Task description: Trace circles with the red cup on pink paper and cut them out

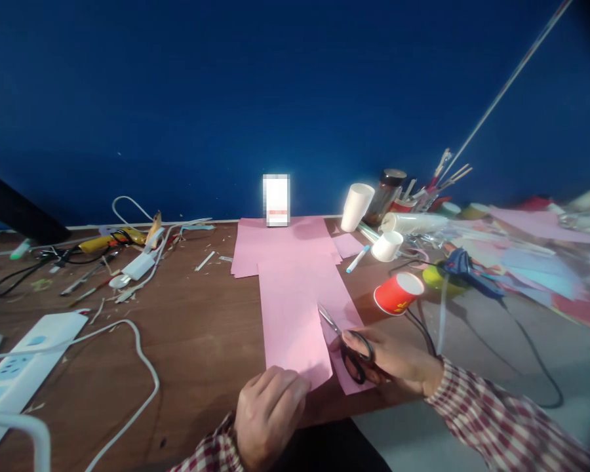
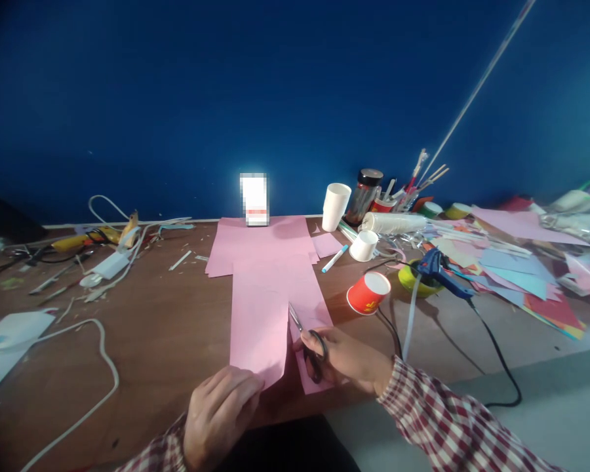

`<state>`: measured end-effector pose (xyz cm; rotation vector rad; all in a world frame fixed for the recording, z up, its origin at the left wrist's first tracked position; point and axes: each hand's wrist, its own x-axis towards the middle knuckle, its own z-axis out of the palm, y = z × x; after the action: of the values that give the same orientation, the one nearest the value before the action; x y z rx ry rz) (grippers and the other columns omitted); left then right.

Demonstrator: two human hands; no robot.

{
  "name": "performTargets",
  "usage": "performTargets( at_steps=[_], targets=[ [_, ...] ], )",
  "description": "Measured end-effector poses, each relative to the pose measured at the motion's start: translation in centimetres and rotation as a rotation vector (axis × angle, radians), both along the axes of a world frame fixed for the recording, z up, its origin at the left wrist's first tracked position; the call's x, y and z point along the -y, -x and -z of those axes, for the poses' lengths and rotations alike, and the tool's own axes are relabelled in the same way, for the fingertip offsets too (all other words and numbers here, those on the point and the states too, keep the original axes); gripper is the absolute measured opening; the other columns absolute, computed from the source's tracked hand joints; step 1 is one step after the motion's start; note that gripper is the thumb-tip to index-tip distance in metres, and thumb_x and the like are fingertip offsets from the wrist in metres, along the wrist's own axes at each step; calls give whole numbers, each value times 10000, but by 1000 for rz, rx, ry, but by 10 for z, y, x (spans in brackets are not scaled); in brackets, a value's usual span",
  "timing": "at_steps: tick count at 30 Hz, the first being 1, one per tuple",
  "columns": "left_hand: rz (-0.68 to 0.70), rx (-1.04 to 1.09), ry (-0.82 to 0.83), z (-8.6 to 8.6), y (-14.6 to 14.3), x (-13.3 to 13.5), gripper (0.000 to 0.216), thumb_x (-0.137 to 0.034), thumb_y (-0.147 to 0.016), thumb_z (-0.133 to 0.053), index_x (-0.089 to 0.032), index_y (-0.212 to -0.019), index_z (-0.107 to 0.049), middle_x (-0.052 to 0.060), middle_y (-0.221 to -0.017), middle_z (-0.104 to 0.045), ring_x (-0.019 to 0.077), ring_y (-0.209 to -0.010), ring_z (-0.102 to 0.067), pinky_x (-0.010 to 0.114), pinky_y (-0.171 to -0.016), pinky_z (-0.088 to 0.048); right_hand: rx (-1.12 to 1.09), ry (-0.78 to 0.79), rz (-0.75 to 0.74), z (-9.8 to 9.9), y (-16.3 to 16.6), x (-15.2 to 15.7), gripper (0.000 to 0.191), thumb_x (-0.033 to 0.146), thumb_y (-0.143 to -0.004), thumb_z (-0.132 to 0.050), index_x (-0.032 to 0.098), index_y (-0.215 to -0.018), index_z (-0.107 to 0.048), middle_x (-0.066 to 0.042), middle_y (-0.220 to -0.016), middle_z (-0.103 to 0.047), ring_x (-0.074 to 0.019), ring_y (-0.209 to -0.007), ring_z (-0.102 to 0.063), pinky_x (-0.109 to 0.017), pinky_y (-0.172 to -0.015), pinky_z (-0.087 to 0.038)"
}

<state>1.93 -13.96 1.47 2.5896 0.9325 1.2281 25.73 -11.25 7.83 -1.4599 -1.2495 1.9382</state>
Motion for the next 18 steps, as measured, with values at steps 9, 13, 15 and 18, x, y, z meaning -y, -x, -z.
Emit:
performTargets(
  at_steps=[9, 13, 15, 18],
  targets=[
    [19, -5, -33, 1, 2, 1, 220, -54, -772, -595, -146, -971, -606, 41, -811, -655, 148, -698, -566, 278, -586, -430, 54, -75, -9, 1, 9, -11, 567, 674, -804, -430, 141, -639, -529, 31, -482, -518, -38, -342, -357, -182, -362, -252],
    [48, -16, -44, -1, 2, 1, 216, -65, -783, -579, -139, -984, -604, 48, -810, -657, 147, -694, -570, 273, -588, -436, 84, -124, -16, 6, 8, -13, 559, 637, -850, -397, 138, -640, -539, 28, -492, -517, -40, -352, -367, -176, -365, -253],
    [77, -32, -52, -2, 2, 1, 216, -73, -787, -573, -131, -993, -602, 52, -806, -656, 148, -684, -565, 273, -578, -430, 96, -154, -12, 8, 8, -14, 568, 633, -861, -379, 139, -633, -544, 34, -467, -491, -44, -357, -361, -175, -368, -256],
    [112, -60, -68, -4, 2, 1, 202, -89, -804, -554, -130, -996, -602, 52, -795, -651, 147, -673, -557, 273, -569, -418, 110, -180, 6, 10, 10, -14, 556, 631, -862, -383, 148, -631, -533, 42, -444, -467, -50, -351, -350, -177, -358, -254]
  ],
)
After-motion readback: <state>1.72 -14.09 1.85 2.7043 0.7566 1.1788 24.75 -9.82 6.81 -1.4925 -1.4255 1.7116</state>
